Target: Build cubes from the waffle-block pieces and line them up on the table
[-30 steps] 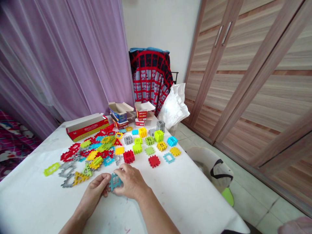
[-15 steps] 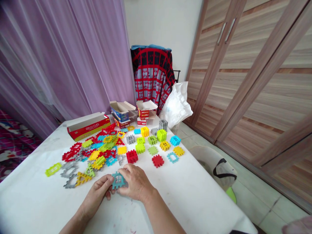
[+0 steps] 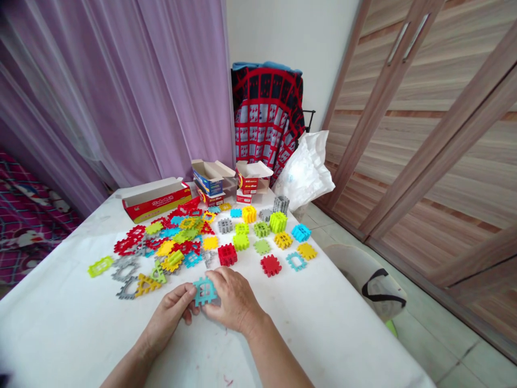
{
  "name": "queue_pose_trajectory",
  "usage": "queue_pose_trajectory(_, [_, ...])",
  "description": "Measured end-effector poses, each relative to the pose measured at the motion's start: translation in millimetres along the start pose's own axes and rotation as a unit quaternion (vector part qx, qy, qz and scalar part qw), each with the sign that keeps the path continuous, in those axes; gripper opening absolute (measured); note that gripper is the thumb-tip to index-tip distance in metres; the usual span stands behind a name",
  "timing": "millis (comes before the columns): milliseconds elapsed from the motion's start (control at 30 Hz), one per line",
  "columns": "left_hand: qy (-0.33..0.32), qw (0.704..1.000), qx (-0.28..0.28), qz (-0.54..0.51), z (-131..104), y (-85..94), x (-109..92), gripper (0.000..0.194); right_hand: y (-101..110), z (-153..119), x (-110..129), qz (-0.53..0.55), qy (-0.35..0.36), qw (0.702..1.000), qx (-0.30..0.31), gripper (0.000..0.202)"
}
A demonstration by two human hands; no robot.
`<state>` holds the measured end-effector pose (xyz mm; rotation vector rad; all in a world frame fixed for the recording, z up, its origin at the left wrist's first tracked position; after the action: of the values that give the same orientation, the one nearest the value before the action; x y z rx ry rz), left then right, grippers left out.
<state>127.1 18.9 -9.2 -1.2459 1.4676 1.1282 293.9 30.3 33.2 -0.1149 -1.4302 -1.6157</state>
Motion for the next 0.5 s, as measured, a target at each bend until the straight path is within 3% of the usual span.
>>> queue_pose_trajectory(500, [0.009,1.000,0.026,-0.016,-3.0,0.9,-7.8,0.053,1.8,0.3,-0.4,0.014,-0.003,0.999,-0.030,0.054])
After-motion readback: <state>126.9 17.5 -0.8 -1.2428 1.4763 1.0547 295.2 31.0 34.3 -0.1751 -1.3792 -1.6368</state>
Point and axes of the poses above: each hand's wrist, its own z-axis towards the middle knuckle, its own y-axis out of the back of the hand, x = y × z, the point moved 3 cm from there along z, towards the middle knuckle, and after that the axes turned 8 degrees about z, right-handed, at the moved point
